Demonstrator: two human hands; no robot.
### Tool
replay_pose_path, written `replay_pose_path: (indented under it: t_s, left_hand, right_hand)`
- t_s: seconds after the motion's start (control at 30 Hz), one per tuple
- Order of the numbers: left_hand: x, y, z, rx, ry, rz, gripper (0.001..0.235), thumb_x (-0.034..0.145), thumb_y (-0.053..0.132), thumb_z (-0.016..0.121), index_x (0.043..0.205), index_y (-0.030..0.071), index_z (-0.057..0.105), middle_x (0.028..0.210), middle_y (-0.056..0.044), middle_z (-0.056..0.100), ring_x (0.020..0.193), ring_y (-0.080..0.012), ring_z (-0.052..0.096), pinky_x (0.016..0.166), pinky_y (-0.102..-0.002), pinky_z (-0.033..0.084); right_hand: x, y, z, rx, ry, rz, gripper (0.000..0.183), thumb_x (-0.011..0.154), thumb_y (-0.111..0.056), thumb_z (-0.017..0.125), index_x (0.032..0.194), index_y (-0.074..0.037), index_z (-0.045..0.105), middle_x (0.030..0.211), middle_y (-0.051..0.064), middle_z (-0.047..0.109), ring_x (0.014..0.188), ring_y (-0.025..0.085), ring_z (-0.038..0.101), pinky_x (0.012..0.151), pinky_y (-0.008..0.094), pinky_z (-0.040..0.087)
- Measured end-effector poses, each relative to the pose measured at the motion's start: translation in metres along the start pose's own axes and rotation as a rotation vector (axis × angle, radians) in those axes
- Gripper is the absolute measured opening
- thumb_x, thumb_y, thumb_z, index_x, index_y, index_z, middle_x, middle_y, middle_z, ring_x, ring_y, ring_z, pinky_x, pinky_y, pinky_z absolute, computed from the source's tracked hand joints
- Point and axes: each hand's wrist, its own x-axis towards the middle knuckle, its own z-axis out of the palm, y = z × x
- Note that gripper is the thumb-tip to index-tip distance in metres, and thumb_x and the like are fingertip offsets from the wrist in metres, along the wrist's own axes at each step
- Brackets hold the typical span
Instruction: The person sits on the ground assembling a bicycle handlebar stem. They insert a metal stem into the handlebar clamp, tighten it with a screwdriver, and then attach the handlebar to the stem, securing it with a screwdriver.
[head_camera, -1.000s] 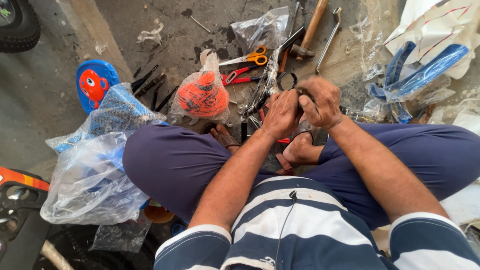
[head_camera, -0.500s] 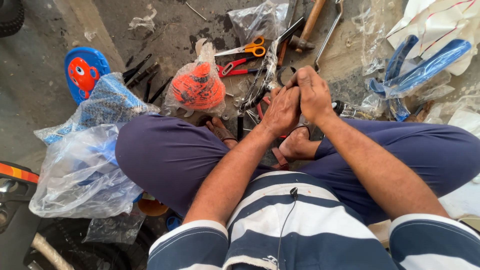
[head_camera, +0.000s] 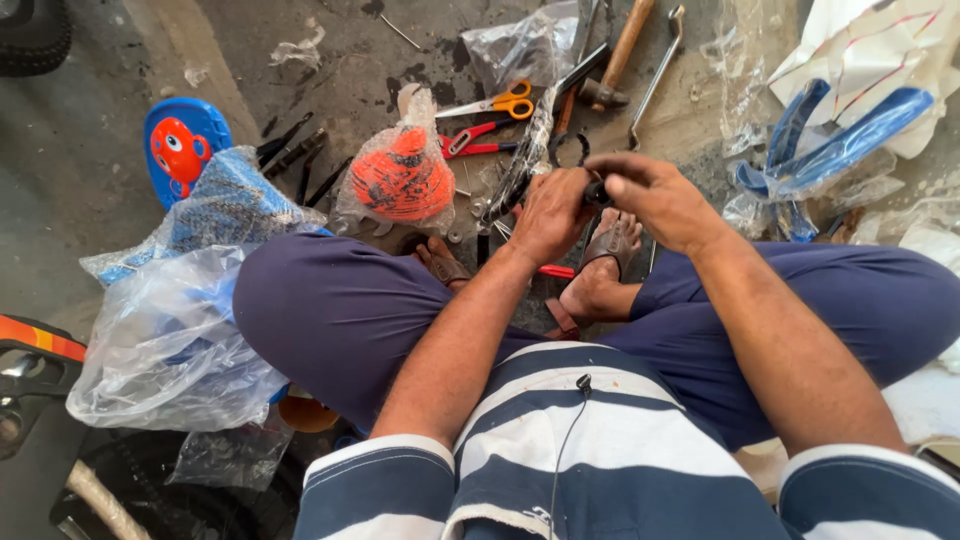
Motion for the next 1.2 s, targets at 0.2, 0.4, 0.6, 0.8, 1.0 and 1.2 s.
replay_pose_path:
  t_s: [0.2, 0.4, 0.6, 0.8, 1.0, 1.2]
  left_hand:
    - [-0.001, 0.003, 0.004, 0.005, 0.015, -0.025, 0.028, 0.091, 0.015, 0.070, 0.115, 0.012, 0.057, 0.101, -0.007, 0.068, 0.101, -0.0296, 0.065, 0.092, -0.045, 0.042]
    - [0.000, 0.001, 0.008, -0.035, 0.047, -0.002, 0.026, 0.091, 0.014, 0.072, 0.112, 0.010, 0.057, 0.098, -0.010, 0.068, 0.100, -0.0337, 0.065, 0.091, -0.046, 0.043]
    - [0.005, -0.003, -0.002, 0.008, 0.008, 0.028, 0.030, 0.088, 0.015, 0.074, 0.111, 0.008, 0.058, 0.095, -0.012, 0.066, 0.096, -0.0371, 0.063, 0.086, -0.048, 0.044]
    - [-0.005, -0.009, -0.004, -0.063, 0.066, 0.141, 0.044, 0.087, 0.017, 0.079, 0.126, 0.009, 0.062, 0.117, -0.015, 0.069, 0.108, -0.0362, 0.066, 0.093, -0.046, 0.052]
    - [-0.006, -0.013, -0.002, -0.073, 0.023, 0.066, 0.042, 0.085, 0.016, 0.077, 0.125, 0.012, 0.066, 0.115, -0.011, 0.073, 0.106, -0.0341, 0.070, 0.090, -0.042, 0.056]
    - [-0.007, -0.007, -0.004, -0.027, -0.045, 0.051, 0.036, 0.090, 0.018, 0.076, 0.124, 0.011, 0.066, 0.117, -0.010, 0.073, 0.105, -0.0342, 0.069, 0.090, -0.043, 0.055]
  right_hand:
    - [-0.005, 0.001, 0.005, 0.133, 0.100, 0.161, 0.039, 0.092, -0.018, 0.072, 0.129, -0.006, 0.064, 0.121, 0.003, 0.067, 0.111, 0.016, 0.067, 0.097, 0.034, 0.059]
    - [-0.008, -0.001, 0.012, -0.045, 0.224, 0.143, 0.030, 0.096, -0.017, 0.071, 0.124, -0.006, 0.068, 0.116, 0.003, 0.069, 0.103, 0.014, 0.066, 0.088, 0.030, 0.058]
    - [-0.005, -0.003, 0.015, -0.213, 0.225, 0.033, 0.026, 0.098, -0.018, 0.072, 0.120, -0.004, 0.071, 0.108, 0.003, 0.072, 0.095, 0.013, 0.068, 0.081, 0.028, 0.057]
    - [-0.027, -0.011, 0.025, -1.056, 0.247, -0.448, 0.032, 0.094, -0.024, 0.079, 0.121, -0.007, 0.072, 0.107, 0.014, 0.073, 0.099, 0.029, 0.071, 0.086, 0.040, 0.055]
    - [-0.037, -0.026, 0.037, -1.344, 0.171, -0.528, 0.040, 0.087, -0.023, 0.080, 0.122, -0.007, 0.069, 0.100, 0.016, 0.067, 0.096, 0.038, 0.066, 0.083, 0.047, 0.054]
    - [-0.037, -0.028, 0.037, -1.437, 0.143, -0.489, 0.047, 0.088, -0.029, 0.076, 0.127, -0.003, 0.067, 0.101, 0.018, 0.066, 0.097, 0.038, 0.066, 0.085, 0.047, 0.054]
